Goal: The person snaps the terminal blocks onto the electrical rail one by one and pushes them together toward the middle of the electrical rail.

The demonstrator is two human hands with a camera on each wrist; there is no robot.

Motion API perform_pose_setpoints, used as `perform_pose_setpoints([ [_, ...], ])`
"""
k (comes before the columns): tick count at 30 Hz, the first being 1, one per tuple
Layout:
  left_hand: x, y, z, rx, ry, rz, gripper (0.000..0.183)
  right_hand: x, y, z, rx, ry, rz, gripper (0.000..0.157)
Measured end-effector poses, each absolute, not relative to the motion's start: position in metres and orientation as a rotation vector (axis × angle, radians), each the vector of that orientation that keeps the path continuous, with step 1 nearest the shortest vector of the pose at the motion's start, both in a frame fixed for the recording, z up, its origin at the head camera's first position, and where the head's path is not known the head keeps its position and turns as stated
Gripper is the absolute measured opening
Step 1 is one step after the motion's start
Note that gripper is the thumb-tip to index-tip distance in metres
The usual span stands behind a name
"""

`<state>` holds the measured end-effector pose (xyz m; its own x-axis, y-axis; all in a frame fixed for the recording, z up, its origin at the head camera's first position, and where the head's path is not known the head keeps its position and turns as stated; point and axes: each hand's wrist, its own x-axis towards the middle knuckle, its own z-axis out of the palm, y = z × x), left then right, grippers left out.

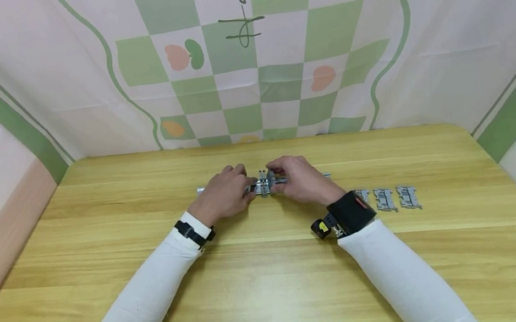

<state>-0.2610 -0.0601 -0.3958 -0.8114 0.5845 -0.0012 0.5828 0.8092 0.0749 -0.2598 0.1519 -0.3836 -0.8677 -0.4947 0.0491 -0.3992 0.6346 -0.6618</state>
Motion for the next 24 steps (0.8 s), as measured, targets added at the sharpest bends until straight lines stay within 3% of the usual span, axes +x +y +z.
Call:
perform_pose_setpoints([
  [24,-0.2598,-0.0573,-0.3943,0.941,2.962,0.141,0.023,-0.2573,0.1454,-0.3863,-0.724,2.764,-1.063,0.049],
])
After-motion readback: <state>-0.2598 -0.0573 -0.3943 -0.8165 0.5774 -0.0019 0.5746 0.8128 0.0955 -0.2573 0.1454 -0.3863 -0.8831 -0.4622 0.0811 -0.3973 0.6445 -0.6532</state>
